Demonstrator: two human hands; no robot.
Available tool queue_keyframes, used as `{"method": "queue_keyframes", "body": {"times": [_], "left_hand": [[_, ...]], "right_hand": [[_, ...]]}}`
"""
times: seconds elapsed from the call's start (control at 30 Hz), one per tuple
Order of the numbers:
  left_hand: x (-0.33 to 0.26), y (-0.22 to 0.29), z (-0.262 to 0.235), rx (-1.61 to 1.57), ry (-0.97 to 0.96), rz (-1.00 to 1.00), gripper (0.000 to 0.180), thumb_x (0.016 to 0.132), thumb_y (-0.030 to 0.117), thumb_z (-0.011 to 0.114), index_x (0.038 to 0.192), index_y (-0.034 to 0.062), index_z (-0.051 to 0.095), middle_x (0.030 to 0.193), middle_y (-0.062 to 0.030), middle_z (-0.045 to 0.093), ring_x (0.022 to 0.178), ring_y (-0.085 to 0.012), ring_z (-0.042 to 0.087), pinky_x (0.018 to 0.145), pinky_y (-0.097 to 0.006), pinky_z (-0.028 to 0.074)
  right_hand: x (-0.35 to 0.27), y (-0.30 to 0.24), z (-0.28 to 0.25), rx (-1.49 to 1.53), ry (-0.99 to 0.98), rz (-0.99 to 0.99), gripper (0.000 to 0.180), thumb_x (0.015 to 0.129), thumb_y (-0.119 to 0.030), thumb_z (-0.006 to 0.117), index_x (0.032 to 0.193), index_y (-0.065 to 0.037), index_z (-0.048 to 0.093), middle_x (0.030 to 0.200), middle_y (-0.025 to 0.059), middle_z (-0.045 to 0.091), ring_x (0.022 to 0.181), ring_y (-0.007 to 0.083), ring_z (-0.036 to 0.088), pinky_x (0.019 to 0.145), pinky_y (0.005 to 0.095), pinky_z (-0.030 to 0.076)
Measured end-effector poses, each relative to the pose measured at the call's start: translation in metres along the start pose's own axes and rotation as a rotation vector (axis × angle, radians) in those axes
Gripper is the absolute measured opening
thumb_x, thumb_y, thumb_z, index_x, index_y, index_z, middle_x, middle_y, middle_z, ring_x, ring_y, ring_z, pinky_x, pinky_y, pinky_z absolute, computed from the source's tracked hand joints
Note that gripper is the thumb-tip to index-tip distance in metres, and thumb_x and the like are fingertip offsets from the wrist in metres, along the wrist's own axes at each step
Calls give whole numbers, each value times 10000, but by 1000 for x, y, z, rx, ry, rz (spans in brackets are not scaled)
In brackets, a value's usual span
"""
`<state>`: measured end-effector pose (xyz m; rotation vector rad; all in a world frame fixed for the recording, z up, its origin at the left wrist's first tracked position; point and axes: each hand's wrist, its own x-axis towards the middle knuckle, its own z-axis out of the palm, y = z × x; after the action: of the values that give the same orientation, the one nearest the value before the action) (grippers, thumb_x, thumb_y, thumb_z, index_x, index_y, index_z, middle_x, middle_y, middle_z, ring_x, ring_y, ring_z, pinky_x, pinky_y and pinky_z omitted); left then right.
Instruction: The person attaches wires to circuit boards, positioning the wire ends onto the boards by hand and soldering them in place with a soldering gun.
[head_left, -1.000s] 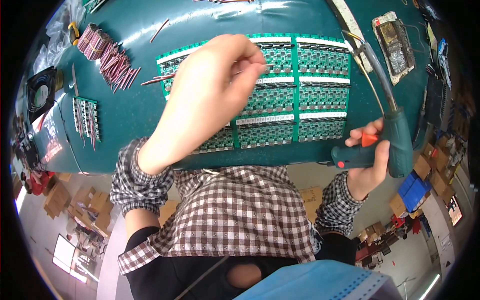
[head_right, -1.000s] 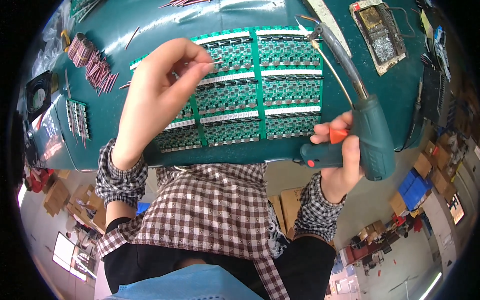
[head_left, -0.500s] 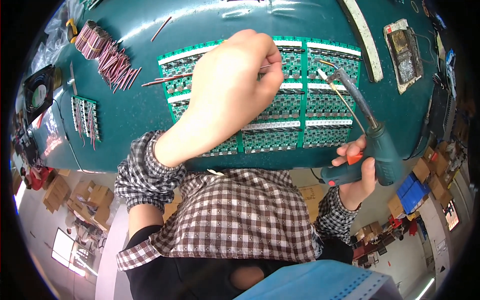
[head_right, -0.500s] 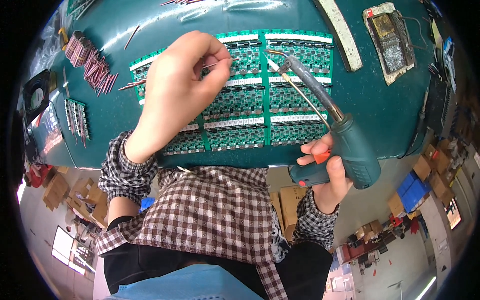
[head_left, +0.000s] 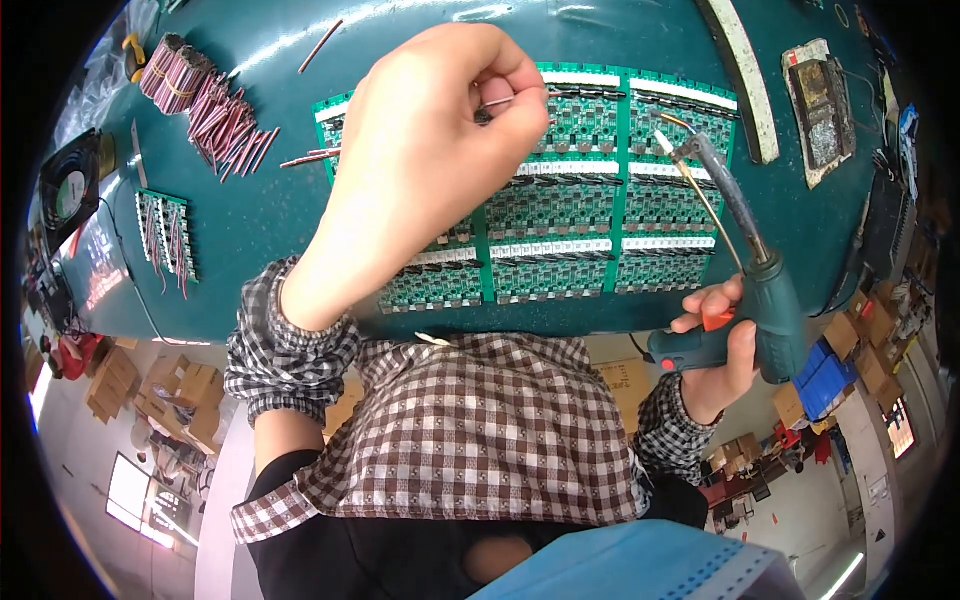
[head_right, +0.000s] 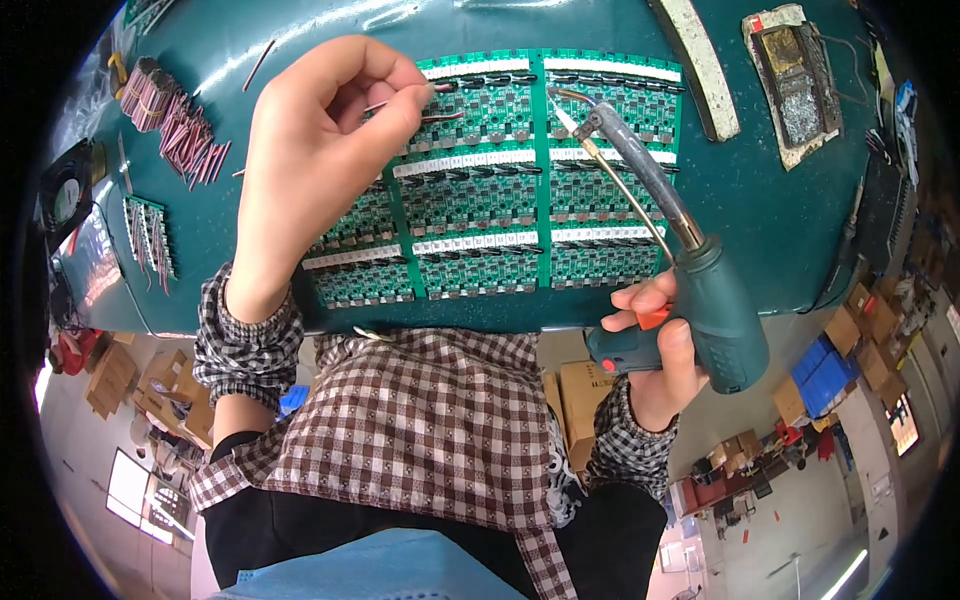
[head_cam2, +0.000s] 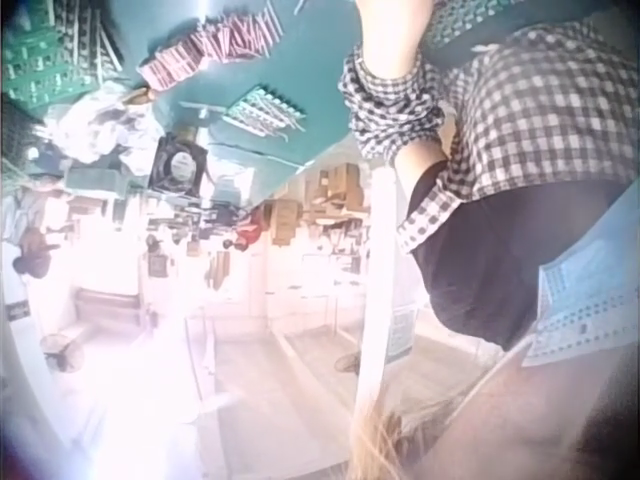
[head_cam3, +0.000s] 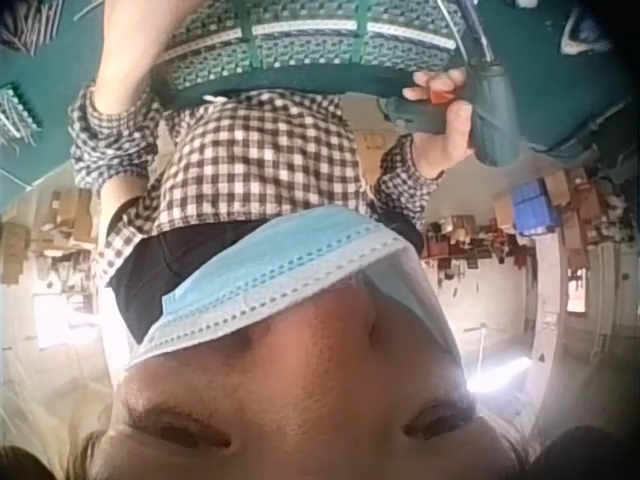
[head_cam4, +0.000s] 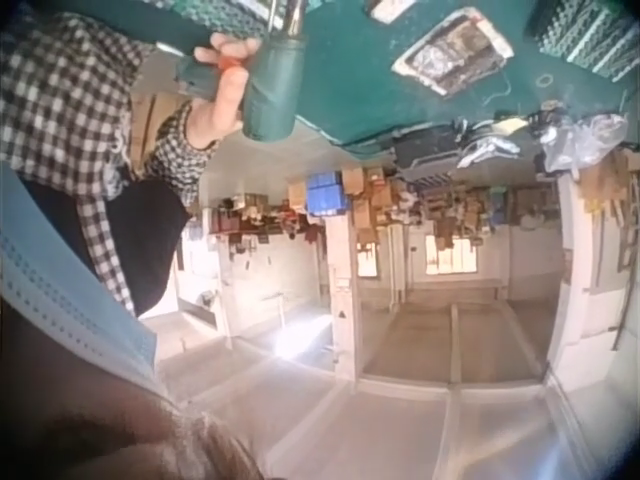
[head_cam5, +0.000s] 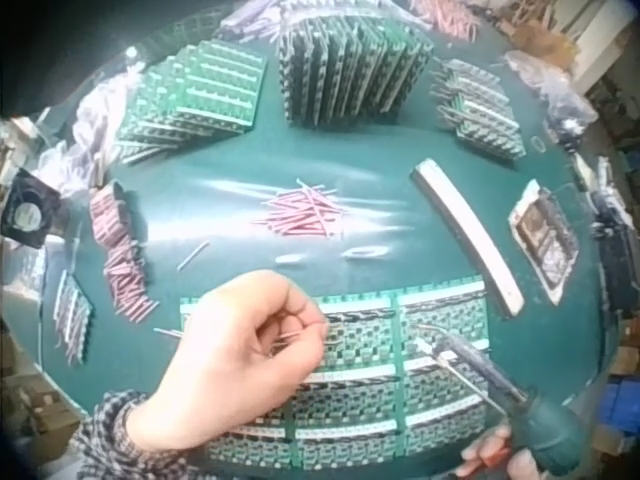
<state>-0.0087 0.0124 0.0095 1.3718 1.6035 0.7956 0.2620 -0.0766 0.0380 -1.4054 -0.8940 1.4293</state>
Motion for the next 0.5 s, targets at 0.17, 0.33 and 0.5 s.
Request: {"method": "queue_keyframes", "body": {"times": [0.17, 0.33, 0.5], "left_hand": [[0, -3, 7, 156, 5, 129, 66, 785, 20, 648, 842, -6, 626, 682, 35, 542, 600, -19, 433, 524, -178, 354], [-2, -4, 14, 145, 21, 179, 56, 782, 23, 647, 827, -2, 625, 676, 31, 538, 600, -29, 438, 525, -187, 356], [0, -9, 8, 119, 17, 108, 62, 785, 30, 650, 829, -3, 623, 674, 34, 526, 611, -28, 439, 525, -186, 358]], "right_hand": [[-2, 0, 5, -43, 5, -72, 409, 881, -231, 590, 1115, 93, 506, 918, 162, 577, 829, 267, 628, 624, 323, 590], [-7, 0, 4, -74, 12, -80, 388, 843, -192, 611, 1085, 98, 522, 922, 173, 586, 843, 279, 630, 645, 340, 589], [-7, 1, 4, -77, 20, -80, 385, 835, -188, 611, 1079, 98, 526, 922, 172, 586, 846, 279, 630, 646, 339, 588]]}}
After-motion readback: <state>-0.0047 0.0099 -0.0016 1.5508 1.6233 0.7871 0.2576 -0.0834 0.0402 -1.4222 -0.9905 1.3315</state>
